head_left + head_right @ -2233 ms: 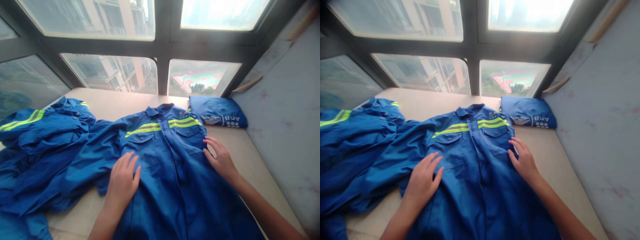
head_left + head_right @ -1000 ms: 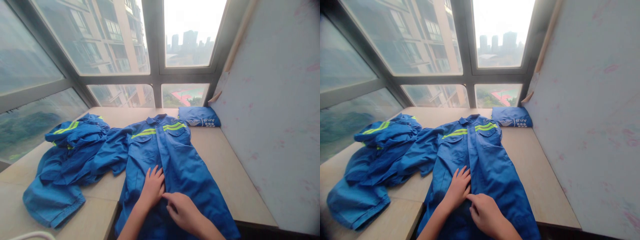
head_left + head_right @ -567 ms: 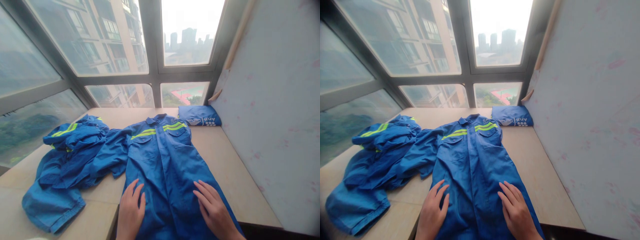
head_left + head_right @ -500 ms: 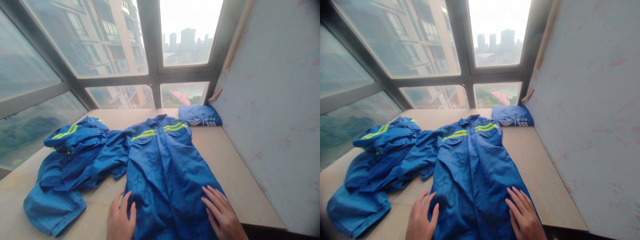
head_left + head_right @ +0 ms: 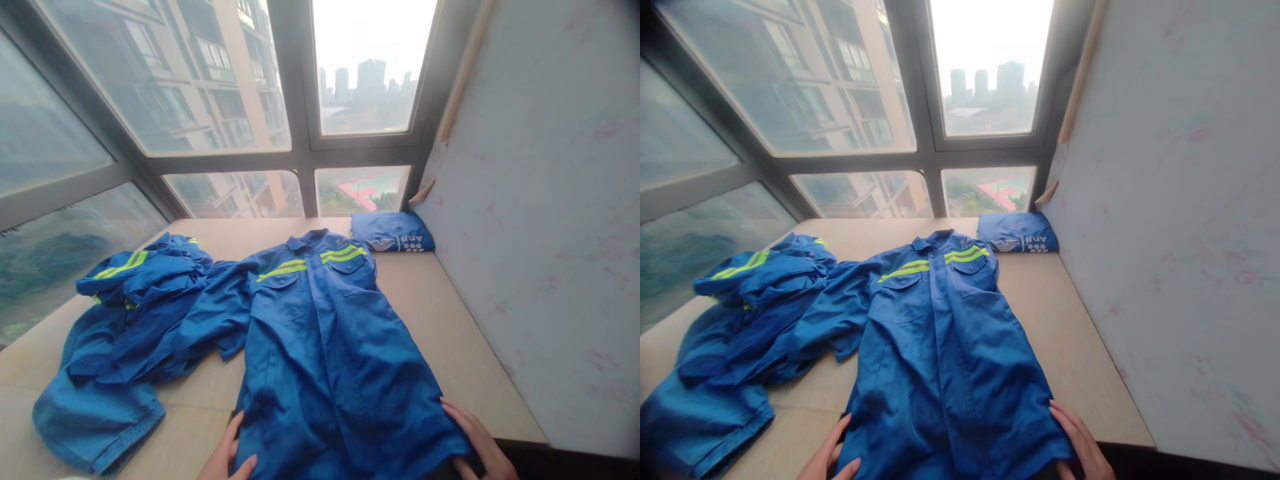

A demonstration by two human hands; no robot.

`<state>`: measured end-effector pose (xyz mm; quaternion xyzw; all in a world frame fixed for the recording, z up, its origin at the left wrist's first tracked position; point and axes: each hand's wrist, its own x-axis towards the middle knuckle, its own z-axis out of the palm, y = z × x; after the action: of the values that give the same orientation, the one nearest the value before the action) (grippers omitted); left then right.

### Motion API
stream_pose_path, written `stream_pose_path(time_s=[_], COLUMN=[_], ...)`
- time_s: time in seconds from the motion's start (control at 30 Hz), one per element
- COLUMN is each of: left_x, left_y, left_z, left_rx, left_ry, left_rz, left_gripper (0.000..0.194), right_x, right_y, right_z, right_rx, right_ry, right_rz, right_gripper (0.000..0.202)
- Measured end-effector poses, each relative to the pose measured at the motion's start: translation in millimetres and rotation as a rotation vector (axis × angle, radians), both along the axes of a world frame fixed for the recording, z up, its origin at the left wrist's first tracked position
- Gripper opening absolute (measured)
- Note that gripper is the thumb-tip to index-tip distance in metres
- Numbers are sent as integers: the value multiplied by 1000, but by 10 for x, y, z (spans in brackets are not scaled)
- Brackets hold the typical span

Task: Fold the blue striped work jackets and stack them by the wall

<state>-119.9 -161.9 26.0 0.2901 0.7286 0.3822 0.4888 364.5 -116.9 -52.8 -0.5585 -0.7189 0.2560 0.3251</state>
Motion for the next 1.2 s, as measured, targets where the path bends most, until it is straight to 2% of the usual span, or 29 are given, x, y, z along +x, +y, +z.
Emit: stream_pose_path(time_s=[0.07,0.13,0.23,0.3,0.37,0.43,0.5,0.53,0.63,0.7,0.77,0.87,0.93,1.0,1.07,1.13,1.2], left_x=[-34,-68,-81,-39,51,166,267,298,290,209,85,-138,-271,-350,-361,-317,-259], left_y=[9,51,149,231,336,466,604,667,781,781,735,635,571,515,467,428,397], left_z=[149,358,713,905,1002,976,839,746,489,419,458,655,805,926,1005,1051,1079], left_rx=[36,72,142,280,444,544,551,528,425,356,284,126,-16,-111,-103,-19,75], left_ry=[-71,-125,-261,-366,-403,-313,-112,5,313,469,627,919,1078,1143,1112,1012,883], left_rz=[80,184,307,352,335,279,214,186,117,77,20,-40,-59,-69,-70,-69,-61], left_gripper=[81,82,85,82,82,90,94,90,58,43,40,44,44,46,47,49,50], right_x=[-99,-201,-360,-477,-609,-749,-880,-934,-1009,-965,-849,-600,-447,-362,-378,-494,-664], right_y=[184,417,821,1097,1349,1551,1681,1716,1721,1676,1621,1537,1478,1416,1355,1282,1184], right_z=[119,314,730,1032,1276,1406,1406,1368,1184,1084,1047,1093,1131,1117,1029,879,712], right_rx=[-136,-270,-359,-374,-329,-237,-186,-189,-222,-214,-141,54,106,-7,-226,-383,-364], right_ry=[121,257,444,501,535,561,576,574,522,454,347,125,-21,-63,108,382,491], right_rz=[-71,-107,-143,-183,-225,-259,-263,-249,-189,-158,-109,-72,-190,-332,-371,-321,-277], right_gripper=[50,46,48,48,44,41,40,41,47,48,41,34,35,36,42,53,59])
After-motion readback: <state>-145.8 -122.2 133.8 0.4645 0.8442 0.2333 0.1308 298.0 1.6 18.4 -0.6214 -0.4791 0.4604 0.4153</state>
